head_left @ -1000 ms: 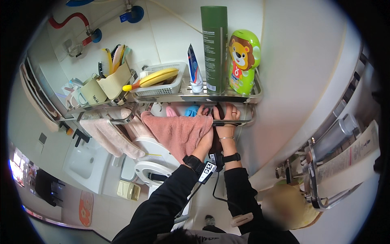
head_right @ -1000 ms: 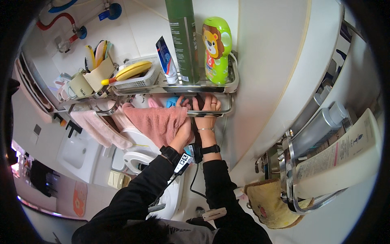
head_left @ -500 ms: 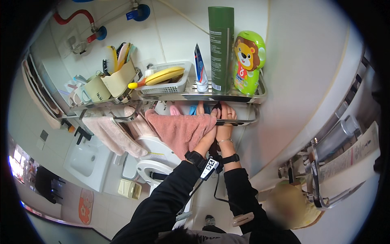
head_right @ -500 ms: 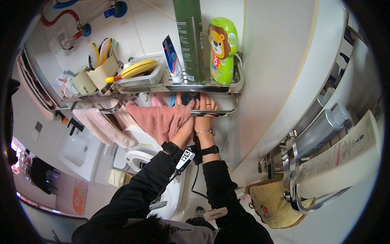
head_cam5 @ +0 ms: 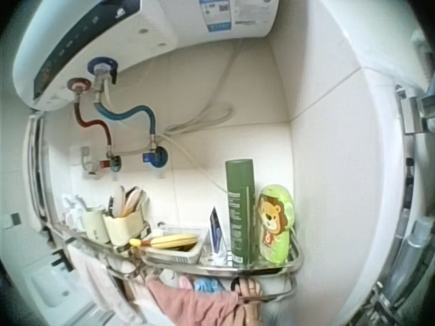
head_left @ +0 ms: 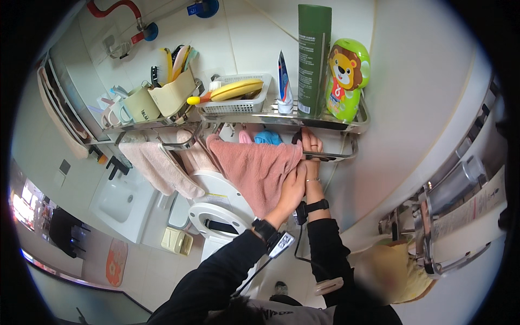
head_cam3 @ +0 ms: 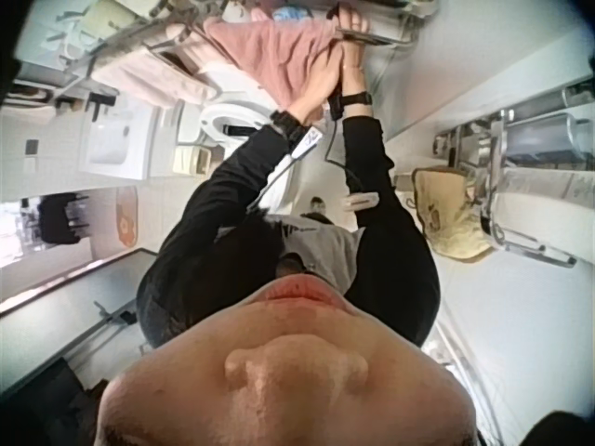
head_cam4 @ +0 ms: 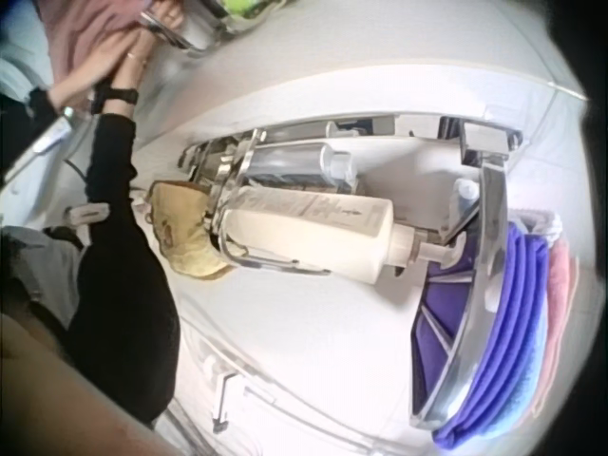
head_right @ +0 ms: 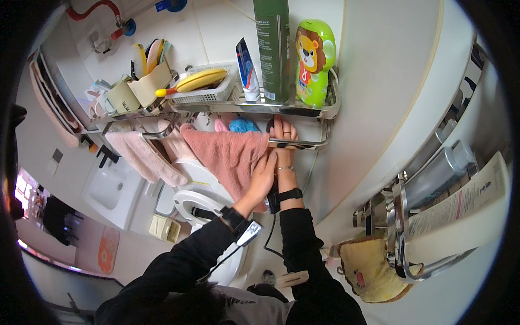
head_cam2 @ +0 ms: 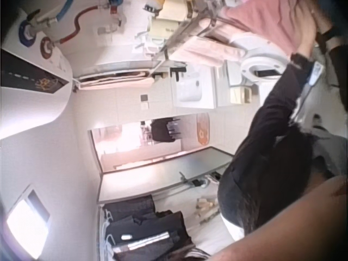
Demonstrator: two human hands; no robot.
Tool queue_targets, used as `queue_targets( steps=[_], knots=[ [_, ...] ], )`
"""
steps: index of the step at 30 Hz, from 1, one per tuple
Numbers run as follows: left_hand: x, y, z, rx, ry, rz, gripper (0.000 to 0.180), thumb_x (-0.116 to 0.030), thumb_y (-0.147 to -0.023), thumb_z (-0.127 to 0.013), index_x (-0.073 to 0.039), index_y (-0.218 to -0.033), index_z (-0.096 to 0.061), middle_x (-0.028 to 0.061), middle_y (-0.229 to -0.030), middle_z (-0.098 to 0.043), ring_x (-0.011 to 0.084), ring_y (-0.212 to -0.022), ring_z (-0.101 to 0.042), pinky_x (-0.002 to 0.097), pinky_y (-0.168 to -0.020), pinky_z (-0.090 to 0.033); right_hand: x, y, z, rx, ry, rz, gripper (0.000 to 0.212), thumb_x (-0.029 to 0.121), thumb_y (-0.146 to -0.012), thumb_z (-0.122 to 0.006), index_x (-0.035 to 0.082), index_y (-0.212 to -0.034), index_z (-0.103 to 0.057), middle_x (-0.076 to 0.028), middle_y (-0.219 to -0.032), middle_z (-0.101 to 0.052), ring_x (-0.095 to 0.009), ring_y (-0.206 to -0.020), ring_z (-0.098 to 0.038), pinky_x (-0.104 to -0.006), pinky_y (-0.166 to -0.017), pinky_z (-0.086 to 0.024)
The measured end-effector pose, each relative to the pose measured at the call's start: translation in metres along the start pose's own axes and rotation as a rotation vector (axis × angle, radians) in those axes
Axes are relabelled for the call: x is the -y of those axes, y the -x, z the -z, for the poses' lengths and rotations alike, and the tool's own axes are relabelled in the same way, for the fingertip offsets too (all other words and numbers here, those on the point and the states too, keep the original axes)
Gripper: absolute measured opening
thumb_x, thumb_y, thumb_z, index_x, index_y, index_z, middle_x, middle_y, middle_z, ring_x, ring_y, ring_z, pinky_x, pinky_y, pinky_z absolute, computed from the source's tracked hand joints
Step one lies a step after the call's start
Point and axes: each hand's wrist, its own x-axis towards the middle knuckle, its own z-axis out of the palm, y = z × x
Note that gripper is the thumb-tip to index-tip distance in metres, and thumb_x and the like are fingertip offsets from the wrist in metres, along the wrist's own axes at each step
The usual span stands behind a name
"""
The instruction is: The person washes a dark cloth under running water in a bathroom sink, wrings it out, wipes the sink and toilet, then hangs the cloth on a wall rack.
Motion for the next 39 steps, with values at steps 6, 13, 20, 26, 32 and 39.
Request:
queue_targets(
  steps=[6,13,20,26,32,39],
  knots=[
    [0.001,0.073,0.056,0.122,0.294,0.062,0.023,-0.005,-0.092,-0.048,0.002,-0.113,-0.057,0.0067,-0.103,-0.061,0.0124,-0.097,-0.056,0.0247,-0.087,-0.043,0.004,0.008,0.033,0.066,-0.023,0.037,0.038,0.018,-0.084,-0.055,0.016,-0.122,-0.056,-0.017,-0.125,-0.047,-0.038,-0.104,-0.045,-0.0455,-0.091,-0.038],
    [0.025,0.025,0.168,-0.584,-0.204,0.025,0.056,-0.012,-0.079,-0.058,0.0,-0.129,-0.036,0.0147,-0.123,-0.041,0.0255,-0.11,-0.043,0.0353,-0.095,-0.036,0.044,0.052,0.058,0.552,-1.283,-0.75,0.039,0.024,-0.093,-0.049,0.007,-0.128,-0.048,-0.003,-0.121,-0.052,-0.011,-0.105,-0.051,-0.0279,-0.089,-0.042],
    [0.009,-0.028,0.203,-0.143,0.234,0.19,0.054,-0.01,-0.077,-0.053,0.001,-0.129,-0.039,0.0117,-0.122,-0.048,0.0222,-0.112,-0.045,0.0298,-0.097,-0.033,0.051,0.044,0.101,0.767,-1.035,-0.955,0.045,0.038,-0.094,-0.046,0.0,-0.118,-0.053,-0.005,-0.105,-0.06,-0.013,-0.094,-0.056,-0.0261,-0.082,-0.044],
    [-0.004,-0.024,0.192,-0.145,0.228,0.25,0.029,-0.012,-0.083,-0.053,-0.003,-0.11,-0.053,0.0037,-0.098,-0.06,0.0119,-0.084,-0.055,0.024,-0.075,-0.043,0.059,0.049,0.114,0.407,-0.704,-0.61,0.037,0.037,-0.092,-0.051,0.003,-0.082,-0.062,0.0,-0.075,-0.056,-0.006,-0.071,-0.048,-0.0248,-0.063,-0.041],
    [-0.024,-0.008,0.164,-0.031,0.311,0.18,0.03,-0.017,-0.084,-0.061,-0.004,-0.11,-0.052,0.0021,-0.092,-0.059,0.0096,-0.077,-0.054,0.0235,-0.067,-0.043,0.044,0.04,0.129,-0.234,-0.614,-0.726,0.023,0.019,-0.088,-0.059,0.0,-0.075,-0.055,0.0,-0.065,-0.055,-0.006,-0.063,-0.046,-0.0249,-0.059,-0.041],
    [-0.027,0.008,0.182,-0.159,0.131,0.231,0.02,-0.028,-0.09,-0.057,-0.008,-0.089,-0.056,-0.0045,-0.079,-0.054,0.0056,-0.069,-0.048,0.0193,-0.062,-0.037,0.053,0.05,0.143,-0.018,-0.593,-0.519,0.017,0.017,-0.088,-0.059,0.0,-0.088,-0.054,-0.003,-0.072,-0.059,-0.009,-0.064,-0.047,-0.0269,-0.06,-0.041]
  ],
)
